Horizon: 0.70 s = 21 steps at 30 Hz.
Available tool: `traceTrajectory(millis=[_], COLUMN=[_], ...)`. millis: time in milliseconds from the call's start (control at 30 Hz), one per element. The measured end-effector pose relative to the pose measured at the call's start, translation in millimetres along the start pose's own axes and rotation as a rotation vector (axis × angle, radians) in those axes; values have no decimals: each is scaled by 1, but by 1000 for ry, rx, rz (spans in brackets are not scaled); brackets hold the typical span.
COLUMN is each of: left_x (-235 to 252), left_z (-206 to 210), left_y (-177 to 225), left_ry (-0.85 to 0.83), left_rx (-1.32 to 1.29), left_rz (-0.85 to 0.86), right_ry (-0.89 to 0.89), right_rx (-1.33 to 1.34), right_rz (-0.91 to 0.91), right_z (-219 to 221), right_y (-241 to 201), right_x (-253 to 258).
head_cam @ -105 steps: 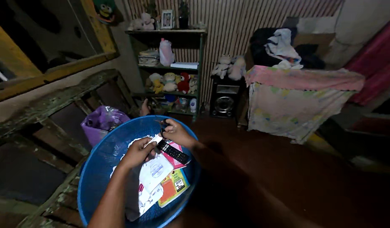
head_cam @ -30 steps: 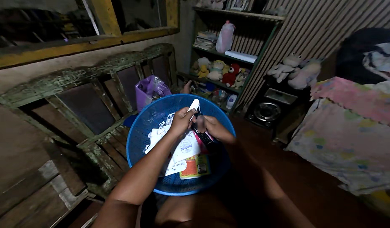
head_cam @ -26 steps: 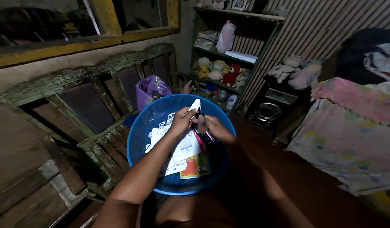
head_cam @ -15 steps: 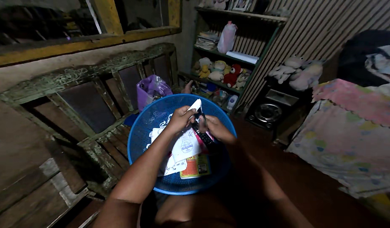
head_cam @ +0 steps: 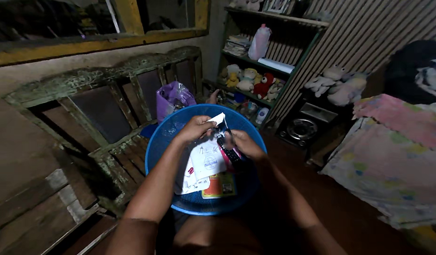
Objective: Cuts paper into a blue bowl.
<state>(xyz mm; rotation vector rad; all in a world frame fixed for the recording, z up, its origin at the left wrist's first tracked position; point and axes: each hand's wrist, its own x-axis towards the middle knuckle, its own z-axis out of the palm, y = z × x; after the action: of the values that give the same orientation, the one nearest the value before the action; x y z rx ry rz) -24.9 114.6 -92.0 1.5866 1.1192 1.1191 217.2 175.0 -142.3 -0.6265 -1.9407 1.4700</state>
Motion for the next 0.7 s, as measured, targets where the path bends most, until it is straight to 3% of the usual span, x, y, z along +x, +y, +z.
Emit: traceTrajectory(millis=[300, 700], left_x=[-5, -9], left_z=[-26, -32], left_y=[-2, -3], left_ry=[-114, -181], left_rx=[81, 96], left_rz=[-28, -56], right_ry=[-122, -239], right_rx=[-27, -40], right_rz=[23, 99], right_z=[-3, -10], right_y=[-2, -1], right_x=[-1, -1])
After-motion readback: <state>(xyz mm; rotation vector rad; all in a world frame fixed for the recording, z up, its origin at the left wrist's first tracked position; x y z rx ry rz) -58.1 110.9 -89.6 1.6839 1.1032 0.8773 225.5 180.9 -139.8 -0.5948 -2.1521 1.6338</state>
